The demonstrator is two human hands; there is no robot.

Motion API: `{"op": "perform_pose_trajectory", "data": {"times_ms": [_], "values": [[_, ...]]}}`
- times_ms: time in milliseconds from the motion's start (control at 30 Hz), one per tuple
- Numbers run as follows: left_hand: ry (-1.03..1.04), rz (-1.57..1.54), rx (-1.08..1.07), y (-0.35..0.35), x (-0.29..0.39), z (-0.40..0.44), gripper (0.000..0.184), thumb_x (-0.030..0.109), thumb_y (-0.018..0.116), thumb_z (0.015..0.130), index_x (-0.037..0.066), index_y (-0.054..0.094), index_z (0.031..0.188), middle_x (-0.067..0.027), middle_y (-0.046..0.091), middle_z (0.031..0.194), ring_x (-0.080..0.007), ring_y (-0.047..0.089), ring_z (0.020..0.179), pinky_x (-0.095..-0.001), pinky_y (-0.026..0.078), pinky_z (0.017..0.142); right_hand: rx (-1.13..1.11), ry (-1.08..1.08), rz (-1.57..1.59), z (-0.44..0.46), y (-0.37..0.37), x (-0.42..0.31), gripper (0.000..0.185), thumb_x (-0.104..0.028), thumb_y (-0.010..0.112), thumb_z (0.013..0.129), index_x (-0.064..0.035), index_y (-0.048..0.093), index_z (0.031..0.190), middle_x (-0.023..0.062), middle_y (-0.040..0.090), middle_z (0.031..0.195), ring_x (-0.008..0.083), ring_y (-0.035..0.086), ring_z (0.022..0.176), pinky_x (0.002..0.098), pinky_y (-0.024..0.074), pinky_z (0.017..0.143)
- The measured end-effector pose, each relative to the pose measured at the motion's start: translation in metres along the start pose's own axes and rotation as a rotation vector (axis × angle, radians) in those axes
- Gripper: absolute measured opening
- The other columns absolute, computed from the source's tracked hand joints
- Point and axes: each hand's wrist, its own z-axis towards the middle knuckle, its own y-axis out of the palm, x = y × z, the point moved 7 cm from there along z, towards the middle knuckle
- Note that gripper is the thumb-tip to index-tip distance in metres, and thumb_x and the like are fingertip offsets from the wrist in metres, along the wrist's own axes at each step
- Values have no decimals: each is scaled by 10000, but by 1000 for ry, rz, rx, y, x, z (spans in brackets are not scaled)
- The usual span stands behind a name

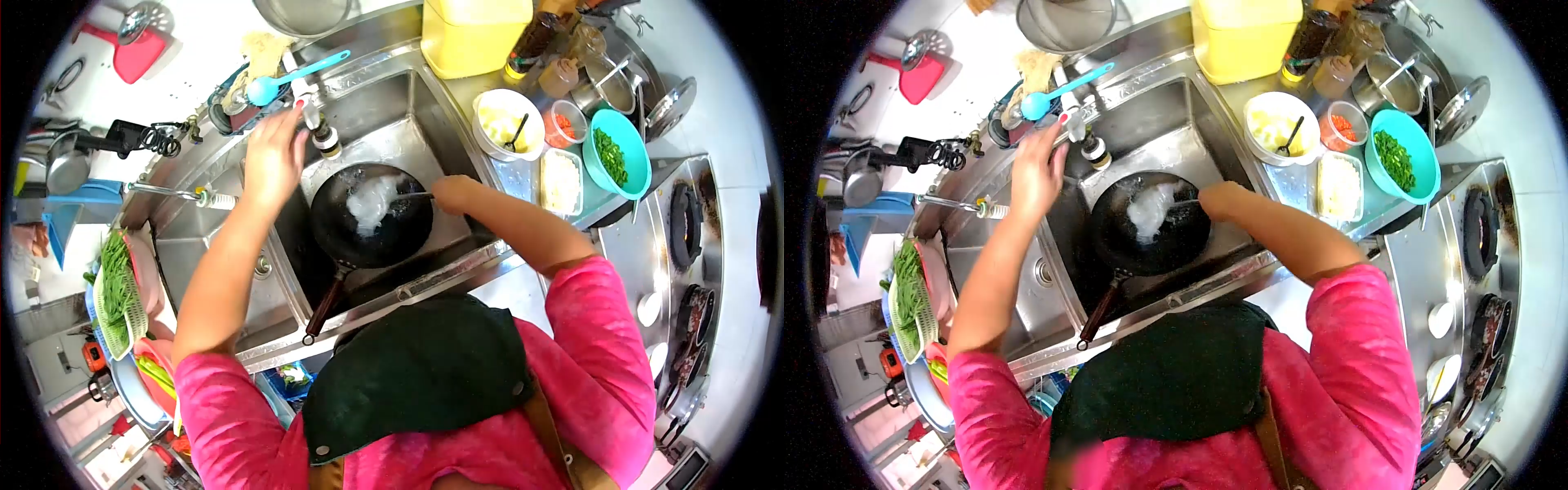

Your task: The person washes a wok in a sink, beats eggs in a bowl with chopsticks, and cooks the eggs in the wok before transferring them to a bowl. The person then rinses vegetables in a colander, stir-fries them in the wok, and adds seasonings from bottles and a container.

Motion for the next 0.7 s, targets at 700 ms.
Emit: {"op": "perform_pose_trajectory", "data": {"times_ms": [700], "values": [[-1556,-2278,-1022,62,102,-246,306,23,472,692,-83,409,972,-43,445,762,-74,464,565,-189,454,498,1486,789,566,-391,166,-109,388,-46,564,709,-161,540,1079,83,520,793,299,541,739,399,450,603]]}}
